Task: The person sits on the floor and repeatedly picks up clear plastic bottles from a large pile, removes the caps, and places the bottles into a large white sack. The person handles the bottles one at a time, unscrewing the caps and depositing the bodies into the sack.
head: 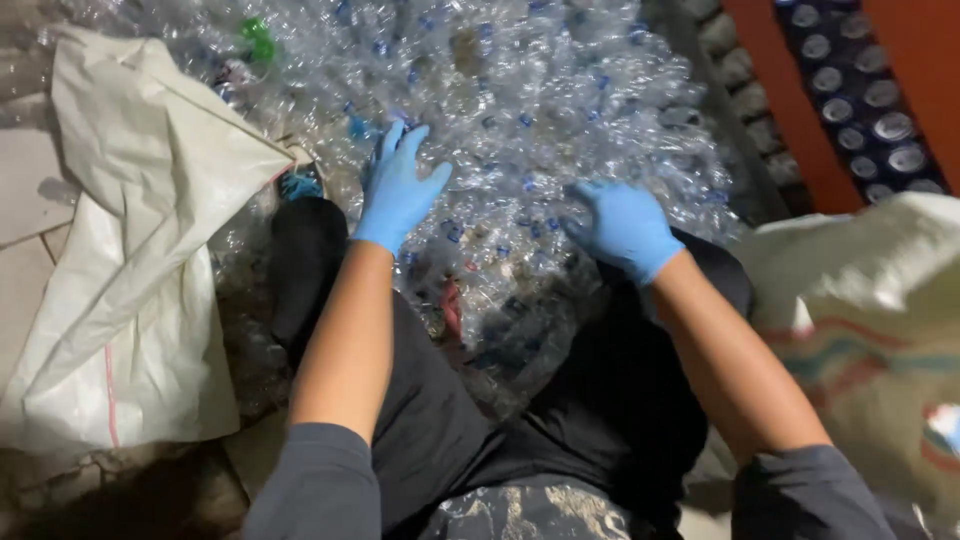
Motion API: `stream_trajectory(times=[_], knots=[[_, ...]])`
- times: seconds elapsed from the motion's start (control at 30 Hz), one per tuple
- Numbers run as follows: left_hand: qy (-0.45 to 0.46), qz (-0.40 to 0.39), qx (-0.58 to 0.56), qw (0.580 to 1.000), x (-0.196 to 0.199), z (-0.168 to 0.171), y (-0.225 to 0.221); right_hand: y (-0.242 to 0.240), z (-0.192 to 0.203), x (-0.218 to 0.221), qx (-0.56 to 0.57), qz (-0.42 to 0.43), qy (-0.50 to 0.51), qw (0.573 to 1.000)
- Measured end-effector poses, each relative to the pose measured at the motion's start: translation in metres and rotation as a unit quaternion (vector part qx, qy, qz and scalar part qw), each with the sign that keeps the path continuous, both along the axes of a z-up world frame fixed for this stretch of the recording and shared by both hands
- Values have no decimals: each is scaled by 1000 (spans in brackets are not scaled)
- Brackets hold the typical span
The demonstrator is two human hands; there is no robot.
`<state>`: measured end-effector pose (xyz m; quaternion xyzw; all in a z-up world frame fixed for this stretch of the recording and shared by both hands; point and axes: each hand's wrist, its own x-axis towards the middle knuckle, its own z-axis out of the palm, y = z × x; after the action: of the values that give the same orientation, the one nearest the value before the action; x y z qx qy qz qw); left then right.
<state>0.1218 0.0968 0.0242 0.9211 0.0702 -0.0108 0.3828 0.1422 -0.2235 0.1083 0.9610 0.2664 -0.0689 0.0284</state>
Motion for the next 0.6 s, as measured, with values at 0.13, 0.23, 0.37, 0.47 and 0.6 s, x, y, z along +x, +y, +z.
stream_trajectory(times=[0.13, 0.23, 0.37, 0.47, 0.6], knots=[[-4, 23, 5, 1000, 1, 14, -17, 7, -132, 64, -79, -53, 225, 970], [-19, 15, -1, 1000, 13, 35, -21, 10, -198, 80, -139, -73, 215, 964], [1, 40, 48, 998, 26, 33, -12, 23, -273, 102, -150, -45, 133, 979], [21, 28, 43, 998, 29, 35, -6, 47, -278, 88, -149, -73, 64, 984], [33, 9, 51, 998, 27, 33, -2, 48, -292, 86, -161, -75, 59, 982]])
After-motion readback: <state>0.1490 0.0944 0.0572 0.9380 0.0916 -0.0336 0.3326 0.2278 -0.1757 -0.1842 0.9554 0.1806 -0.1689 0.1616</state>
